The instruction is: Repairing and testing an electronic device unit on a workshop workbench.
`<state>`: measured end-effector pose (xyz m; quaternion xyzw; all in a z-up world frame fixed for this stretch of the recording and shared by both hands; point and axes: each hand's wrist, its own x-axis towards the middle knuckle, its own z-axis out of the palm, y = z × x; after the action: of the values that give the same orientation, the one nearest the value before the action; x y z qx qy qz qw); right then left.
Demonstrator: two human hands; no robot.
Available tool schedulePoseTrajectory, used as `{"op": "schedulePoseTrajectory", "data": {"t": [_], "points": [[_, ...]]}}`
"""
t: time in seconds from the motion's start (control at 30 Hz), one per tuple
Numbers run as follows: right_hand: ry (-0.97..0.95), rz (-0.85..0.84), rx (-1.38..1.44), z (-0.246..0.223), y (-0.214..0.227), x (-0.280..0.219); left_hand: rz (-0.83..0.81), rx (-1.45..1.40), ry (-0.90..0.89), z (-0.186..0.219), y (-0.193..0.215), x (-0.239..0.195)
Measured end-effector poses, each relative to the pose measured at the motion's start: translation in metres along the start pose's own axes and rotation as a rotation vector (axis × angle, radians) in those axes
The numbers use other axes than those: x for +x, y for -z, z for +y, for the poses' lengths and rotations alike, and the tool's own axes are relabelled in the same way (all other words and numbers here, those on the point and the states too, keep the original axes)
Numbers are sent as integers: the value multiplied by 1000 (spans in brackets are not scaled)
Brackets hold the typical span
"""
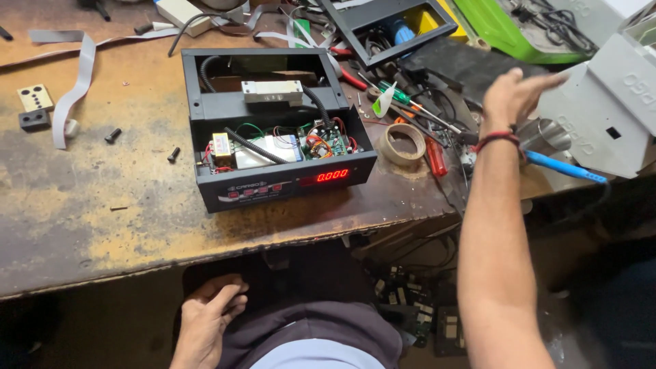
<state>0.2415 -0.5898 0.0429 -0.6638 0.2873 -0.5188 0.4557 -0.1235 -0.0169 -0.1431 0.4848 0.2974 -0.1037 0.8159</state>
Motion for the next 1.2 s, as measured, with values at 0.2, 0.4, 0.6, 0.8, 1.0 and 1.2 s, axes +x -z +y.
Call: {"op": "schedulePoseTrajectory", "data": {"t": [0.2, 0.4, 0.6, 0.8, 1.0, 1.2], "points": [[140, -221, -310, -55, 13, 8, -69, 46, -27, -1, -10, -10], [-41, -485, 140, -89, 53, 30, -26, 49, 26, -9, -5, -1], [-73, -491, 603, -120, 57, -12, -7, 34, 19, -12, 7, 2], [100, -300, 436, -30, -61, 19, 2, 59, 20, -7, 5, 1], [88, -211, -502, -76, -31, -24, 19, 48, 32, -10, 17, 11], [-19, -332, -707, -86, -18, -47, -10, 50, 10, -7, 4, 4]]}}
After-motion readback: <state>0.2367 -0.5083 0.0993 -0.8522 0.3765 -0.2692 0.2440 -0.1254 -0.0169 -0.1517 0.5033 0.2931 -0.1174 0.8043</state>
